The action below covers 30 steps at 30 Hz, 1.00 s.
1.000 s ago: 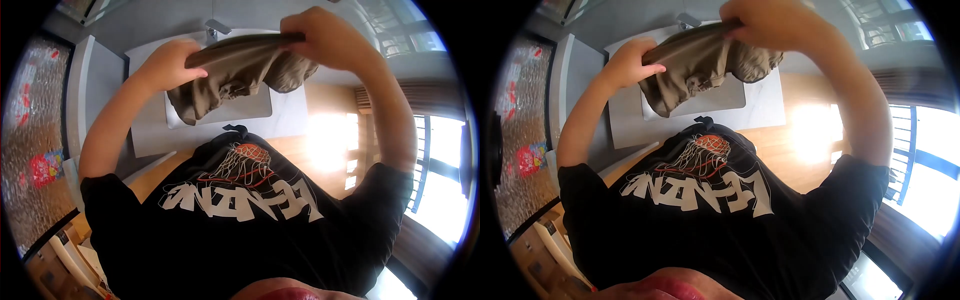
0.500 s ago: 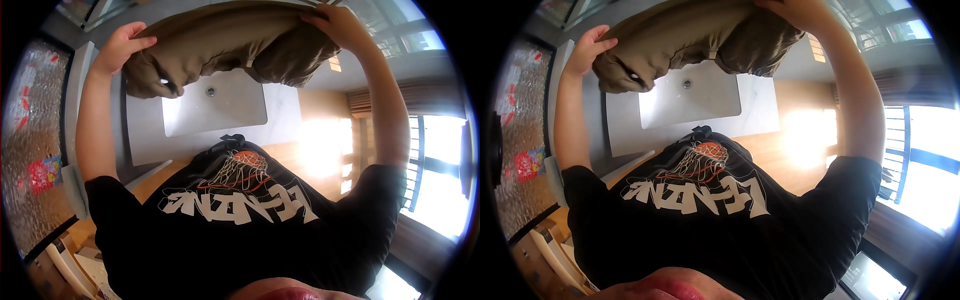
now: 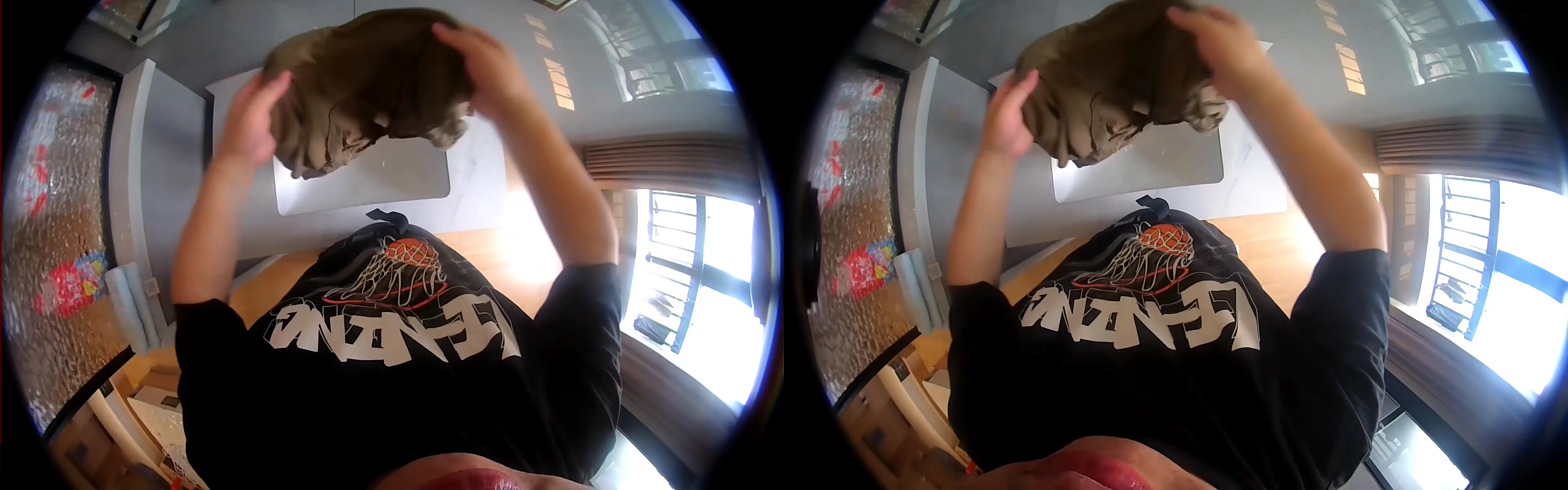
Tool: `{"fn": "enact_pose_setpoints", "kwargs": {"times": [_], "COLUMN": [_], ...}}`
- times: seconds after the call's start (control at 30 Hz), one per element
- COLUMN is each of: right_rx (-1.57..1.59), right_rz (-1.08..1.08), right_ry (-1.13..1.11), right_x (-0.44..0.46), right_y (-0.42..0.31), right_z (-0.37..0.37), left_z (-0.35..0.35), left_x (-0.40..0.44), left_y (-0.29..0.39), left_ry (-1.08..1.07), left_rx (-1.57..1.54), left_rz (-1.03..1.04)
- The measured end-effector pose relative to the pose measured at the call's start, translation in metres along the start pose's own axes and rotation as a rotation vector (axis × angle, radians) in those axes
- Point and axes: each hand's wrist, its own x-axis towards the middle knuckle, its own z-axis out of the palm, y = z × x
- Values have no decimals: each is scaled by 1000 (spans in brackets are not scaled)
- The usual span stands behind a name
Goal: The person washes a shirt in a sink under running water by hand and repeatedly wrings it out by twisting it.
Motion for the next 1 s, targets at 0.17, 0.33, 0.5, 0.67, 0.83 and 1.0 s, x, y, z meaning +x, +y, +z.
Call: {"fn": "enact_pose_setpoints", "kwargs": {"times": [0.17, 0.33, 0.5, 0.67, 0.83, 1.0], "right_rx": [-105, -471, -251, -772, -1499, -1635], "right_rz": [174, 59, 584, 614, 280, 374], "right_ry": [-453, -671, -126, -182, -563, -594], "right_x": [-31, -36, 35, 83, 134, 149], "right_y": [113, 141, 208, 311, 406, 421], "right_z": [21, -20, -109, -141, -128, -80], "left_z": [29, -28, -51, -37, -54, -81], "left_x": [-39, -82, -119, -139, -137, -152], "left_y": [-118, -145, -135, -131, -137, -110], "left_ry": [-11, 249, 536, 582, 747, 781], "left_rx": [282, 256, 88, 136, 165, 109], "left_rz": [285, 153, 165, 286, 283, 245]}}
